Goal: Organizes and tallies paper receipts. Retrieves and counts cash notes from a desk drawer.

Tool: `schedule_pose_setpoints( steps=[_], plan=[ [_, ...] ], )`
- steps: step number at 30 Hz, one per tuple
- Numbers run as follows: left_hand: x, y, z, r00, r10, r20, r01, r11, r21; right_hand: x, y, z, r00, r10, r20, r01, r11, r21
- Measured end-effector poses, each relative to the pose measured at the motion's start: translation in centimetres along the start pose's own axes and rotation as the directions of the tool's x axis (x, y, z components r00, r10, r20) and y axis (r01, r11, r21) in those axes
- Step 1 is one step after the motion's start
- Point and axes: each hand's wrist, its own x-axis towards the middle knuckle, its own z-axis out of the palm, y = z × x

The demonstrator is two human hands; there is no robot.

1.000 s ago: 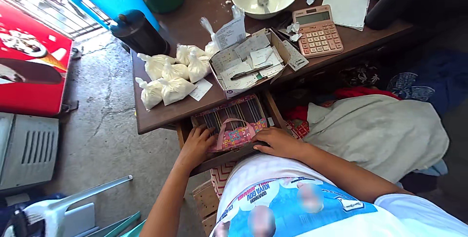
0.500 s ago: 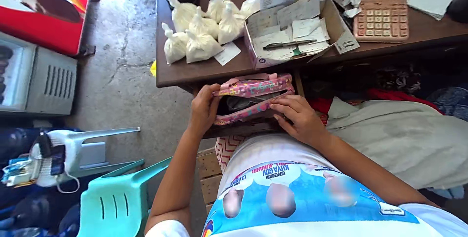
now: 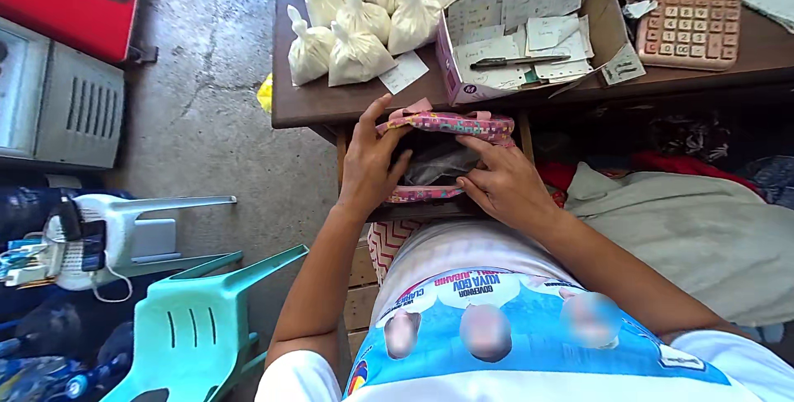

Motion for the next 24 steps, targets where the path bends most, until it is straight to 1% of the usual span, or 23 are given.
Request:
schedule_pose_setpoints(
  steps=[2, 3, 5, 7, 9, 12, 13, 15, 16, 18, 19, 20, 21, 22, 23, 24],
  plan=[
    [-0.3, -0.1, 0.1, 1.0, 0.007, 0.003, -0.007, 1.0, 0.007, 0.7, -0.1, 0.1, 1.0, -0.015, 0.016, 0.015, 1.0, -0.003],
    [-0.5, -0.2, 0.1, 1.0, 0.009, 0.003, -0.009, 1.0, 0.005, 0.9, 0.0, 0.1, 1.0, -0.024, -0.004, 0.024, 1.0, 0.017],
    [-0.7, -0.3, 0.1, 1.0, 0.014, 0.002, -0.013, 1.0, -0.014, 1.2, 0.1, -0.4, 0.995, -0.03, -0.091, 0.04, 0.992, 0.116],
    [-1.1, -0.3, 0.1, 1.0, 0.029, -0.01, -0.029, 0.999, -0.031, 1.3, 0.2, -1.8, 0.973, 0.018, -0.232, 0.047, 0.961, 0.271],
    [-1.5, -0.3, 0.4, 0.998, 0.054, -0.033, -0.054, 0.998, -0.027, 1.3, 0.4, -3.8, 0.92, 0.084, -0.383, 0.074, 0.922, 0.379],
    [-2.2, -0.1, 1.3, 0.991, 0.112, -0.067, -0.111, 0.994, 0.025, 1.0, 1.2, -6.8, 0.838, 0.134, -0.529, 0.131, 0.892, 0.433],
    [-2.6, 0.0, 1.6, 0.989, 0.136, -0.052, -0.134, 0.99, 0.049, 1.0, 1.3, -7.6, 0.817, 0.146, -0.558, 0.143, 0.886, 0.441],
    [-3.5, 0.1, 1.7, 0.984, 0.163, 0.064, -0.166, 0.985, 0.044, 1.1, 1.3, -9.0, 0.776, 0.151, -0.613, 0.163, 0.89, 0.425],
    [-4.0, 0.1, 1.6, 0.977, 0.155, 0.149, -0.156, 0.988, -0.007, 1.2, 1.4, -9.4, 0.755, 0.143, -0.64, 0.16, 0.906, 0.392],
    [-5.1, -0.7, 1.0, 0.932, 0.102, 0.347, -0.044, 0.984, -0.171, 1.2, 1.6, -9.8, 0.728, 0.104, -0.678, 0.161, 0.935, 0.316],
    [-5.5, -1.3, 0.8, 0.894, 0.08, 0.442, 0.031, 0.97, -0.239, 1.4, 1.7, -9.7, 0.729, 0.075, -0.681, 0.174, 0.941, 0.29],
    [-6.0, -1.8, 0.8, 0.859, 0.073, 0.506, 0.095, 0.95, -0.298, 1.6, 1.5, -9.6, 0.743, 0.053, -0.667, 0.18, 0.944, 0.275],
    [-6.3, -2.1, 1.0, 0.864, 0.087, 0.496, 0.114, 0.926, -0.361, 1.9, 1.3, -9.4, 0.77, 0.035, -0.638, 0.184, 0.944, 0.273],
    [-6.4, -2.1, 1.2, 0.898, 0.1, 0.429, 0.114, 0.887, -0.447, 2.1, 1.0, -9.0, 0.793, 0.024, -0.608, 0.188, 0.94, 0.283],
    [-6.3, -1.9, 1.3, 0.942, 0.095, 0.323, 0.104, 0.83, -0.547, 2.3, 0.6, -8.4, 0.816, 0.015, -0.578, 0.198, 0.932, 0.304],
    [-6.1, -1.3, 1.4, 0.977, 0.056, 0.204, 0.088, 0.771, -0.631, 2.5, 0.3, -7.7, 0.834, 0.007, -0.551, 0.214, 0.917, 0.336]
  ],
)
